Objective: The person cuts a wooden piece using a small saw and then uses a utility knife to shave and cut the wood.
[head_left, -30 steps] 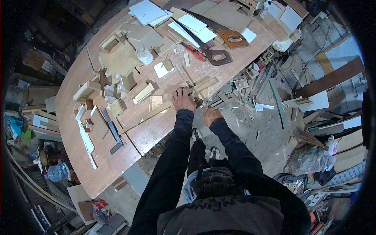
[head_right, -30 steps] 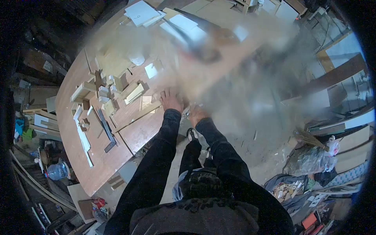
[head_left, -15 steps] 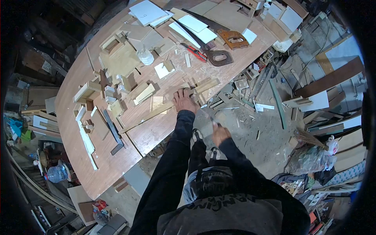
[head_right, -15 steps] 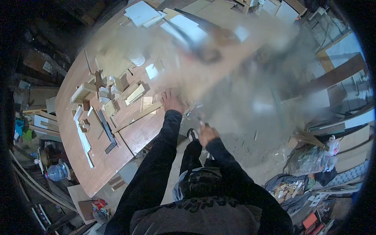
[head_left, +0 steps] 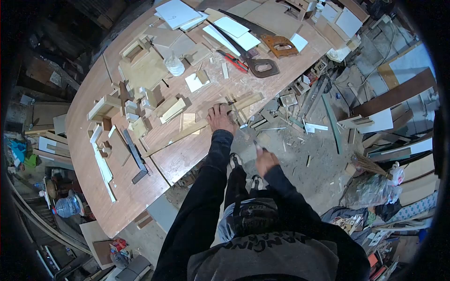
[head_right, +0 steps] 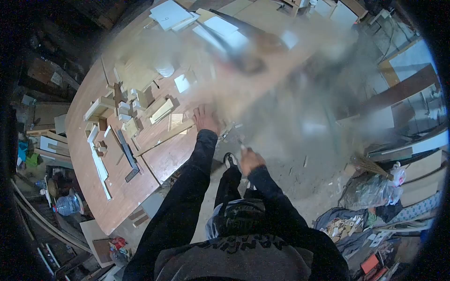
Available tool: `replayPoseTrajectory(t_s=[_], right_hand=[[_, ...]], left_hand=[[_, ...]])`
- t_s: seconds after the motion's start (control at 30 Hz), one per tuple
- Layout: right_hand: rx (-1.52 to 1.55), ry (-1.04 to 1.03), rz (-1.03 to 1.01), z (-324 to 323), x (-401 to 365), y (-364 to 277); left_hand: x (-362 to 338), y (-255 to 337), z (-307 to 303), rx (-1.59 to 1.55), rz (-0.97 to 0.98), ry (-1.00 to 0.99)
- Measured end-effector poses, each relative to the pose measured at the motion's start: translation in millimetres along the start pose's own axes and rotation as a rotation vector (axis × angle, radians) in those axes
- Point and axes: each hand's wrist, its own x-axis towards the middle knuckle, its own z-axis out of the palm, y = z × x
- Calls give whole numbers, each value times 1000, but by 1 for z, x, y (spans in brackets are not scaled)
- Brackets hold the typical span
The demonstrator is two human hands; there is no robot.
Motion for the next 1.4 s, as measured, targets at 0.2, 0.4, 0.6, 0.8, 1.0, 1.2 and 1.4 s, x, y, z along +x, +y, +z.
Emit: replayPoseTrajectory(t_s=[0.2,0.4,0.6,0.8,1.0,1.2,1.4], right_hand=[[-43,30,-226,12,56,-9],[-147,78,-168,-10,-4,-11],[-137,42,-196,10,70,-15],[-106,-50,-32,-19,8,-23],[-117,-77,-241,-22,52,-35],[23,15,48,-22,9,-27],[-63,-91,-89,-23,45,-40]], left_hand=[[1,9,-5,1,-29,-40],[5,7,-10,20,-43,-38],[0,12,-5,-8,-32,-30],[2,8,-11,-12,-25,-16],[4,8,-8,-22,-24,-1],[4,7,-9,-9,-38,-16],[7,9,-11,15,-36,-15]])
